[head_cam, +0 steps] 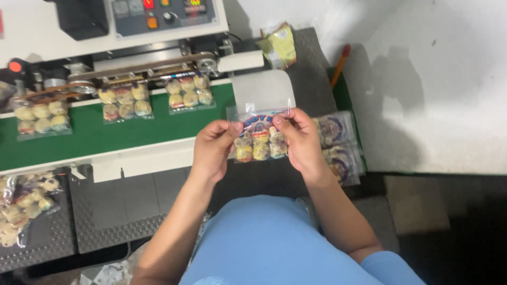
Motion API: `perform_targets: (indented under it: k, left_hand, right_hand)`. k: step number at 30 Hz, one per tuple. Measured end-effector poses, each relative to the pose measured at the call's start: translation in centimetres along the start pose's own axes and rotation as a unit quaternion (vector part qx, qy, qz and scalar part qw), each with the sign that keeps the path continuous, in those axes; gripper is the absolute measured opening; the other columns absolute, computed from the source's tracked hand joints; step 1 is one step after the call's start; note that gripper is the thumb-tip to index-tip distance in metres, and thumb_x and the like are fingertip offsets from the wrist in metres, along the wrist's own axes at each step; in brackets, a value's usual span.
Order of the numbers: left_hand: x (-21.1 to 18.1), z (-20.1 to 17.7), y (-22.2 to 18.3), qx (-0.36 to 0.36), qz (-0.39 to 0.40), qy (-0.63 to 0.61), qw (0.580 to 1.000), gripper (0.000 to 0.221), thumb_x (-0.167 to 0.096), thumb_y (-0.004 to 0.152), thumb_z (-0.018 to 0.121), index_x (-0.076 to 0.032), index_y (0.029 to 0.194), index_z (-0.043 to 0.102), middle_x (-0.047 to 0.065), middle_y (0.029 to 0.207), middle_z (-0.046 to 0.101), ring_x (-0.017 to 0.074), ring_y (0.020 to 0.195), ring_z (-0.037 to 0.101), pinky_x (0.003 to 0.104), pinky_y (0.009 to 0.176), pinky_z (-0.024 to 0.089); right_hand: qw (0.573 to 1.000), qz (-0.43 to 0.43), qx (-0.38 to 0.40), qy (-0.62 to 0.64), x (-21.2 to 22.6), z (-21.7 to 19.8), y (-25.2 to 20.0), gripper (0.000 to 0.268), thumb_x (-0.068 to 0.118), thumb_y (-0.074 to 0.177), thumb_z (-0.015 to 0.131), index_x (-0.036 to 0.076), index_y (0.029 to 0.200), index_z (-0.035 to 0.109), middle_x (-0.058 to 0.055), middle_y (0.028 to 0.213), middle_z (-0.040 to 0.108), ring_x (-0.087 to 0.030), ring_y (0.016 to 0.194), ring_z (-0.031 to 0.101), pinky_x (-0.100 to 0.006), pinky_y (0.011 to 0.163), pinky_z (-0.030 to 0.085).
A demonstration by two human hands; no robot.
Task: The person places small transparent bags containing round snacks onto a conveyor belt feeding a heat-sealing machine. After the bags are sealed, the person collects them and stacks them on a nearby table.
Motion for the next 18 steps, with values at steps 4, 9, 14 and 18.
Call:
perform_targets:
  k: [4,9,14,18]
  left_hand:
    - [-1.4,-1.1,1.6,-0.032,0.069,-0.018,0.997,0.027,-0.002,0.086,0.089,-0.009,0.085,0.062,0.008,0.08,0.077,0.0054,0.065,0.067,0.012,0.05,0.046]
    - [-7.3,0.3,-0.2,-0.013,0.277,0.271,0.922,0.023,-0.006,0.101,0.073,-0.016,0.12,0.081,0.008,0.088,0.07,0.0175,0.093,0.069,0.035,0.091,0.056]
    - [-6.9,-0.6,1.2,-0.009,0.327,0.343,0.881,0.032,-0.003,0.097,0.075,-0.012,0.127,0.079,0.011,0.1,0.074,0.0304,0.1,0.072,0.044,0.096,0.055]
    - [-5.8,-1.7,2.5,-0.025,0.412,0.437,0.799,0.021,-0.011,0.092,0.082,-0.012,0.113,0.083,0.003,0.088,0.07,0.0276,0.087,0.069,0.04,0.086,0.054]
  right_hand:
    - [0.992,-0.105,0.018,-0.072,2.2,2.0,1.2,0.024,0.003,0.094,0.082,0.008,0.098,0.059,-0.002,0.084,0.064,-0.009,0.076,0.069,-0.021,0.07,0.055]
    - [0.941,-0.207,0.023,-0.268,5.7,4.7,1.6,0.007,0.007,0.101,0.076,0.007,0.108,0.074,-0.01,0.08,0.079,-0.012,0.078,0.075,-0.028,0.077,0.06]
    - [0.925,-0.217,0.108,-0.293,5.5,5.0,3.4,0.022,0.006,0.095,0.078,0.009,0.117,0.08,-0.009,0.097,0.074,-0.021,0.091,0.075,-0.038,0.088,0.06]
    - [0.822,-0.332,0.157,-0.435,3.2,4.6,4.6,0.027,0.009,0.09,0.082,0.012,0.118,0.083,-0.004,0.089,0.066,-0.028,0.098,0.064,-0.042,0.094,0.053]
Point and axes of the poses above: each hand's wrist, its own y-axis towards the middle knuckle, its own z-axis out of the palm, x = y × z, the point moved 4 cm from there along y, towards the middle knuckle
